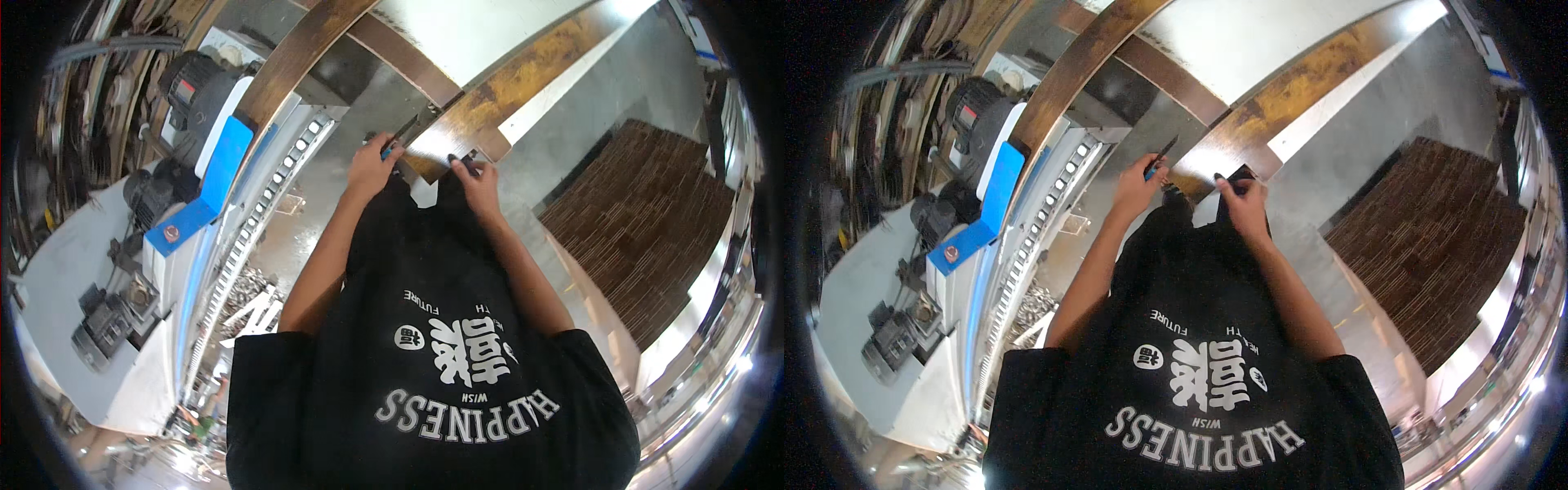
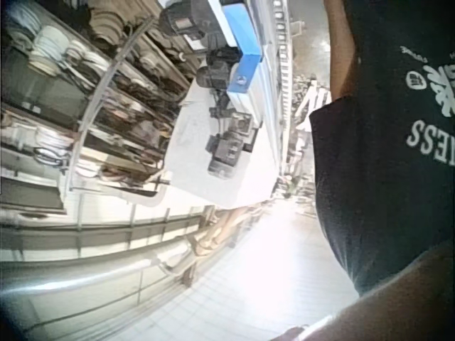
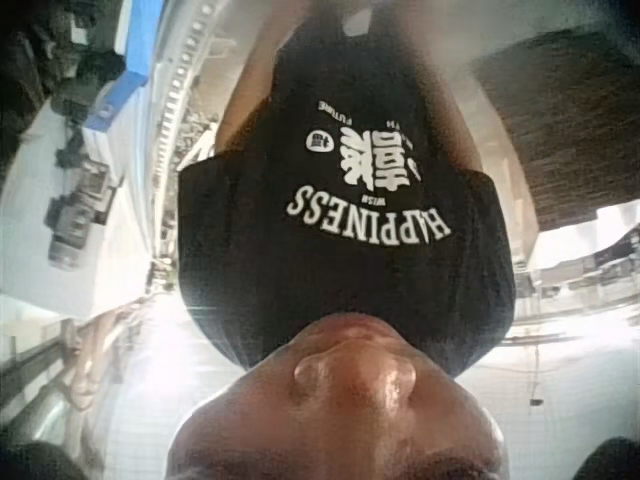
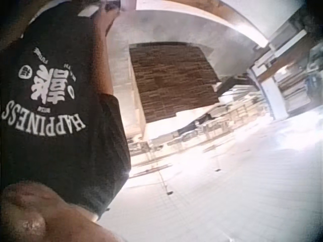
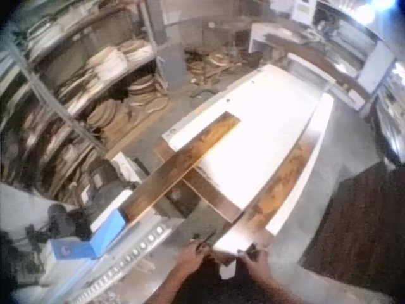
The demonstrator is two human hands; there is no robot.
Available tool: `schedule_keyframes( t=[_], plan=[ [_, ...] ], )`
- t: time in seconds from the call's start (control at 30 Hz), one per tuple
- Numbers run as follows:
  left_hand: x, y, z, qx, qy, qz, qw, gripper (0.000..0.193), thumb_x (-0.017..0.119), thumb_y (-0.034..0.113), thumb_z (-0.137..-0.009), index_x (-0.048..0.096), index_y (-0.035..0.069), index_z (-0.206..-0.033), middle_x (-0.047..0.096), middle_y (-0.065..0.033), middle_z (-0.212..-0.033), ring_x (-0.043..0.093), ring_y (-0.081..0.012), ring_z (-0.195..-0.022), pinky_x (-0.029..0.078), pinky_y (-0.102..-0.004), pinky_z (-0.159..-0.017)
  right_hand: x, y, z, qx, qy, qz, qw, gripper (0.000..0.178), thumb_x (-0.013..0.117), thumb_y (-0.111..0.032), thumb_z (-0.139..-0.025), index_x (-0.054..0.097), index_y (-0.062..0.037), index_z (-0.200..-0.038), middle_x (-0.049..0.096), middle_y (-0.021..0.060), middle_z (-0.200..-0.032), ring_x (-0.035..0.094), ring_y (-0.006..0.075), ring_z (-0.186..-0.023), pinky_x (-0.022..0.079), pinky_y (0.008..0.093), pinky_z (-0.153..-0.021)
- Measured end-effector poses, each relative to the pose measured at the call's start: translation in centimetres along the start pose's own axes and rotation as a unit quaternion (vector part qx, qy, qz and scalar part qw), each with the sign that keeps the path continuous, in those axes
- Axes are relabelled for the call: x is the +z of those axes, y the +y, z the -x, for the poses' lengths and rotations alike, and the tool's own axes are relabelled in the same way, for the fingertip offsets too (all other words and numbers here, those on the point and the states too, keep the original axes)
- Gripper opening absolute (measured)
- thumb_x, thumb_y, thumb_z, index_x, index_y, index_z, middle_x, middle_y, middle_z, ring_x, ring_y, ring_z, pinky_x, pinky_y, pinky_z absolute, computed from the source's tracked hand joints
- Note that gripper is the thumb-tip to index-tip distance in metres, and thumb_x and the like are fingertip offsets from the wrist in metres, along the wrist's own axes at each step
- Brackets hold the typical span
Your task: Transferring long wood panels from a stack to a workbench and back.
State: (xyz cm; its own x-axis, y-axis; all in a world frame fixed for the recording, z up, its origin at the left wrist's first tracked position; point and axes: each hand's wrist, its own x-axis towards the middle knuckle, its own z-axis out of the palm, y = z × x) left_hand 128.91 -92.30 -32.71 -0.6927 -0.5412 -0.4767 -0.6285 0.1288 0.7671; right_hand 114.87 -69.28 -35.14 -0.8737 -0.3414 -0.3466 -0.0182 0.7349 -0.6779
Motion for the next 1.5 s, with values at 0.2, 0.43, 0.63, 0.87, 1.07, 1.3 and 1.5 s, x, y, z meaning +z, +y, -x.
schedule_keyframes(
  t=[0.2, 0.43, 0.63, 0.87, 1.07, 1.3, 1.5],
  plan=[
    [-1.7, -0.2, 1.8, 0.191, 0.025, -0.165, 0.967, 0.046, 0.059, 0.032, -0.105, 0.058, 0.018, -0.148, 0.064, -0.0142, -0.113, 0.062, -0.0390, -0.107, 0.050, -0.0490, -0.094, 3.4, -0.4, 2.0, 0.105, -0.208, -0.068, 0.970, 0.087, 0.068, -0.072, -0.089, 0.068, 0.0083, -0.122, 0.072, 0.0282, -0.112, 0.070, 0.0382, -0.109, 0.054, 0.0436, -0.094],
    [-2.3, -1.0, 3.1, 0.238, -0.011, -0.311, 0.920, 0.047, 0.060, 0.024, -0.103, 0.058, 0.020, -0.150, 0.065, -0.0112, -0.109, 0.064, -0.0337, -0.101, 0.050, -0.0475, -0.089, 3.8, -1.7, 2.9, 0.095, -0.184, -0.093, 0.974, 0.080, 0.065, -0.068, -0.093, 0.067, 0.0033, -0.129, 0.074, 0.0254, -0.106, 0.073, 0.0355, -0.107, 0.054, 0.0434, -0.094],
    [-1.9, -1.6, 3.1, 0.264, -0.010, -0.310, 0.913, 0.047, 0.062, 0.020, -0.101, 0.060, 0.018, -0.147, 0.070, -0.0104, -0.112, 0.065, -0.0337, -0.097, 0.051, -0.0472, -0.086, 2.2, -3.4, 2.8, 0.158, -0.224, -0.102, 0.956, 0.074, 0.069, -0.055, -0.099, 0.060, 0.0041, -0.141, 0.070, 0.0207, -0.128, 0.065, 0.0275, -0.121, 0.046, 0.0374, -0.107],
    [-2.8, -1.4, 2.6, 0.281, -0.031, -0.327, 0.902, 0.045, 0.062, 0.018, -0.101, 0.061, 0.018, -0.146, 0.071, -0.0120, -0.113, 0.066, -0.0351, -0.095, 0.053, -0.0467, -0.082, 3.1, -1.7, 2.2, 0.117, -0.226, -0.128, 0.959, 0.084, 0.071, -0.063, -0.094, 0.060, 0.0087, -0.137, 0.073, 0.0251, -0.117, 0.071, 0.0304, -0.112, 0.052, 0.0389, -0.101],
    [-3.6, -1.3, 1.8, 0.294, -0.057, -0.336, 0.893, 0.052, 0.060, 0.014, -0.098, 0.058, 0.022, -0.149, 0.069, -0.0105, -0.106, 0.066, -0.0350, -0.093, 0.053, -0.0467, -0.080, 3.4, -0.5, 1.6, 0.085, -0.227, -0.104, 0.965, 0.087, 0.070, -0.064, -0.093, 0.059, 0.0091, -0.139, 0.071, 0.0287, -0.124, 0.068, 0.0358, -0.120, 0.050, 0.0403, -0.105],
    [-3.6, -0.7, 0.6, 0.315, -0.065, -0.324, 0.890, 0.053, 0.058, 0.013, -0.098, 0.058, 0.023, -0.149, 0.068, -0.0097, -0.107, 0.065, -0.0343, -0.093, 0.052, -0.0456, -0.081, 3.1, -0.7, 1.4, 0.105, -0.247, -0.101, 0.958, 0.089, 0.072, -0.065, -0.091, 0.060, 0.0081, -0.139, 0.070, 0.0289, -0.127, 0.067, 0.0359, -0.123, 0.048, 0.0410, -0.108],
    [-3.6, -1.0, 0.0, 0.312, -0.083, -0.328, 0.888, 0.052, 0.059, 0.014, -0.098, 0.058, 0.023, -0.149, 0.068, -0.0142, -0.108, 0.067, -0.0355, -0.100, 0.053, -0.0469, -0.086, 2.5, 0.4, 0.8, 0.080, -0.249, -0.095, 0.961, 0.091, 0.071, -0.070, -0.088, 0.062, 0.0061, -0.138, 0.070, 0.0268, -0.127, 0.067, 0.0356, -0.122, 0.049, 0.0406, -0.107]
  ],
)
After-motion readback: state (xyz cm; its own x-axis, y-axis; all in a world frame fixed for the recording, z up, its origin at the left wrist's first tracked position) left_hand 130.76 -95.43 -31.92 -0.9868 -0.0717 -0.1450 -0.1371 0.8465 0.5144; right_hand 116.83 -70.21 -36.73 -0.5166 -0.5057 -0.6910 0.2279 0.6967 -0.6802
